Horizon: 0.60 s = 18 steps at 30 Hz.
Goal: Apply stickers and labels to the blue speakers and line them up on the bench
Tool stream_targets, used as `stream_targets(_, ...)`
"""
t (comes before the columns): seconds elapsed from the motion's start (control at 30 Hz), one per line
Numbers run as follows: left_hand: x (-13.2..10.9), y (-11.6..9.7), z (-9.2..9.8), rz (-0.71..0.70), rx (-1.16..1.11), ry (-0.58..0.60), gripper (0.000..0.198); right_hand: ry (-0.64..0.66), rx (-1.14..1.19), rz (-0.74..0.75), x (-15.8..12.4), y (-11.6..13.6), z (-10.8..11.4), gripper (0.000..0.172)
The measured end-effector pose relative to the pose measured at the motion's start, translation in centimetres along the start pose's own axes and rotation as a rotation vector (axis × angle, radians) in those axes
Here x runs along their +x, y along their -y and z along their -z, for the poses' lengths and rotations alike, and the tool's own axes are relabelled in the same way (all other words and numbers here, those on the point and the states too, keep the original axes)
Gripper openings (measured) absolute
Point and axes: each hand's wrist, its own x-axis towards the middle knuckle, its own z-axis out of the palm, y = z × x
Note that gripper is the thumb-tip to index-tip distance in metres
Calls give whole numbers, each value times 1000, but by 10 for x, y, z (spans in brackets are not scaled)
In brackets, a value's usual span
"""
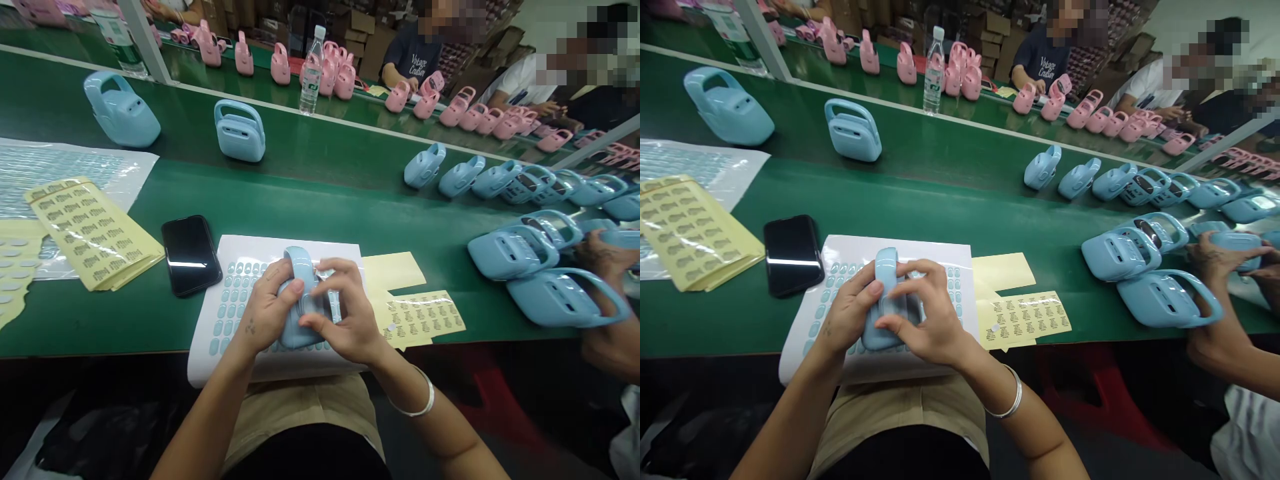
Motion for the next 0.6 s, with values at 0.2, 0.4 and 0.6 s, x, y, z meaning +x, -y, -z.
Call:
stream_targets(0.2, -3, 2, -1, 12, -44, 10, 38, 464, 309, -359, -9, -12, 12, 138)
stream_targets(0.4, 0, -6, 5, -19, 43, 93, 45, 294, 519, -463, 14, -48, 15, 77)
stream_targets(0.6, -6, 2, 11, 12, 43, 26, 46, 475, 623, -538, 63, -72, -28, 53)
